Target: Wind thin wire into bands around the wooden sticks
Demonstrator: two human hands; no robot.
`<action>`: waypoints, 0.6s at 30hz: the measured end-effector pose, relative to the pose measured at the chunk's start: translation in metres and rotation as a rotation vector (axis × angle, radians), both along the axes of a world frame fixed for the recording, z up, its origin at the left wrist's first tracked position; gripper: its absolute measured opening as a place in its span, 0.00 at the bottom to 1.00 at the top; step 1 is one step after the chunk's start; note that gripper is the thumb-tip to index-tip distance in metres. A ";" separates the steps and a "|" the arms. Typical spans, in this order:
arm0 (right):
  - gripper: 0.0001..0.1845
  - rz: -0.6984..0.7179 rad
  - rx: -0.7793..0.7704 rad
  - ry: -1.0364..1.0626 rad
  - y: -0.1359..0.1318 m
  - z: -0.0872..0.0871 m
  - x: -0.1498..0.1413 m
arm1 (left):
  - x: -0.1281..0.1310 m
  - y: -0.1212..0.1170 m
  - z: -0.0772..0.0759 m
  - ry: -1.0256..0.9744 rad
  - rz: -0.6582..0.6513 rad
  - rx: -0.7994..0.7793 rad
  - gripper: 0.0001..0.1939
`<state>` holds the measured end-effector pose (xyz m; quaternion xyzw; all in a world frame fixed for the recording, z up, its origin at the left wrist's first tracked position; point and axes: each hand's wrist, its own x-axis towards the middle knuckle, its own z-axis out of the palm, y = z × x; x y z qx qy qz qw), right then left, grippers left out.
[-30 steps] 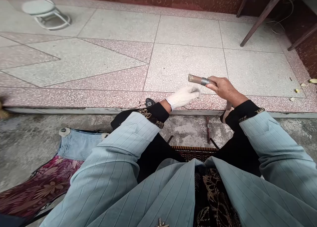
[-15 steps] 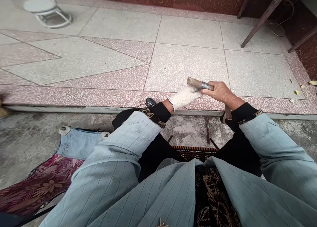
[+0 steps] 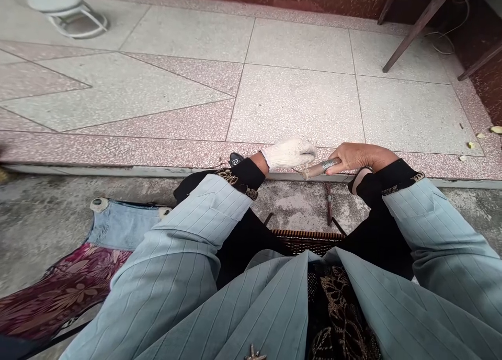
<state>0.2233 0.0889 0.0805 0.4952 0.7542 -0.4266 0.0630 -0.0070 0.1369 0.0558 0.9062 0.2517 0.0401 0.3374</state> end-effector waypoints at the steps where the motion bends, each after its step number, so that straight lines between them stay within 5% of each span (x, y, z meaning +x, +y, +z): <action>1: 0.23 -0.001 -0.004 -0.062 0.000 0.001 0.000 | 0.001 0.000 0.001 0.020 0.004 0.003 0.13; 5: 0.27 -0.038 0.093 -0.361 0.004 0.005 0.001 | 0.002 -0.001 0.006 0.009 0.068 -0.096 0.14; 10: 0.31 -0.134 0.396 -0.576 0.009 0.006 0.004 | 0.005 -0.006 0.007 -0.120 0.169 -0.505 0.11; 14: 0.33 -0.279 0.546 -0.475 0.013 0.001 0.006 | 0.008 -0.010 0.005 -0.321 0.140 -0.746 0.09; 18: 0.26 -0.439 0.433 -0.168 0.017 -0.007 0.003 | 0.011 -0.014 0.004 -0.349 0.110 -0.795 0.11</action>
